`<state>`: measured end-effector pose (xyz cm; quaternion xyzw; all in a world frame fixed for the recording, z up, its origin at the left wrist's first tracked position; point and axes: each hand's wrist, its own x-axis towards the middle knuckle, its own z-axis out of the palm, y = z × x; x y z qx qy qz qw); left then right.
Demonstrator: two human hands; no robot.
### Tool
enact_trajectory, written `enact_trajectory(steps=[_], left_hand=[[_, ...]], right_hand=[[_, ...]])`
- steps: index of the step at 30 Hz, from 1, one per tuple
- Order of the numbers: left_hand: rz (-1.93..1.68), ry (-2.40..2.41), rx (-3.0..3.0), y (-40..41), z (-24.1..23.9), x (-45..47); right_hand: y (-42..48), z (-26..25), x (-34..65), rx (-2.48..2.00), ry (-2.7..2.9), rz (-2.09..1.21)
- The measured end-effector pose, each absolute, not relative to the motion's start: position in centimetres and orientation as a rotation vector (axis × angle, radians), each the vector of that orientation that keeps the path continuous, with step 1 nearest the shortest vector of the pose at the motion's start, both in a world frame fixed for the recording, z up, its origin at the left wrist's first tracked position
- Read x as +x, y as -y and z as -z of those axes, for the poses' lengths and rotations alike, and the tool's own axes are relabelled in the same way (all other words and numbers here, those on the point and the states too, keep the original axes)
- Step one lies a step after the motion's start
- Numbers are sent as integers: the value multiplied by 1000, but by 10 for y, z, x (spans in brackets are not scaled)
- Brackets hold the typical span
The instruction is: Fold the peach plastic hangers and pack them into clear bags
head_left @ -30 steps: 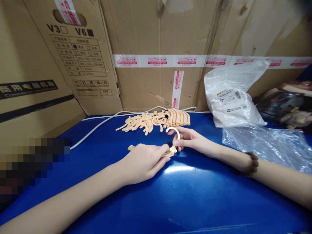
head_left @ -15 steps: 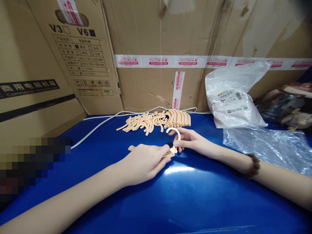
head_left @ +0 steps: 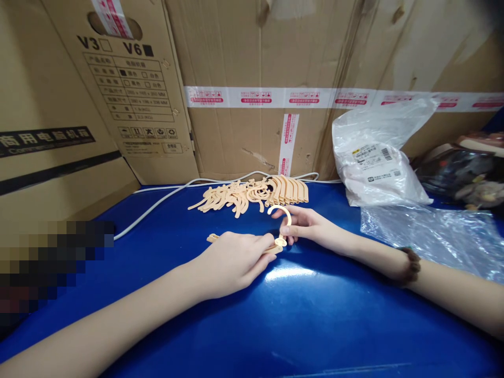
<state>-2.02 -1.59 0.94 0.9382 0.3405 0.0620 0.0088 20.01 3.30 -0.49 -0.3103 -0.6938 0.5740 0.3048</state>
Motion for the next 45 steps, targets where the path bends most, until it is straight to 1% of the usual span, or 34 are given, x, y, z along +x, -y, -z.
enact_trajectory(steps=[8,27,36,40,45], left_hand=[[-183,-1143,2821,16,-11,-20],[-202,-1163,2802,16,-8,-19],[-142,-1176,2829,18,-9,-19],[-136,-1188,2835,17,-10,-18],[-123,-1229,2844,16,-10,-17]], right_hand=[[-36,4,203,-826,1715,-1571],[-36,4,202,-802,1753,-1565],[-37,5,202,-760,1820,-1559],[-35,4,202,-778,1822,-1520],[-30,-1,202,-793,1864,-1371]])
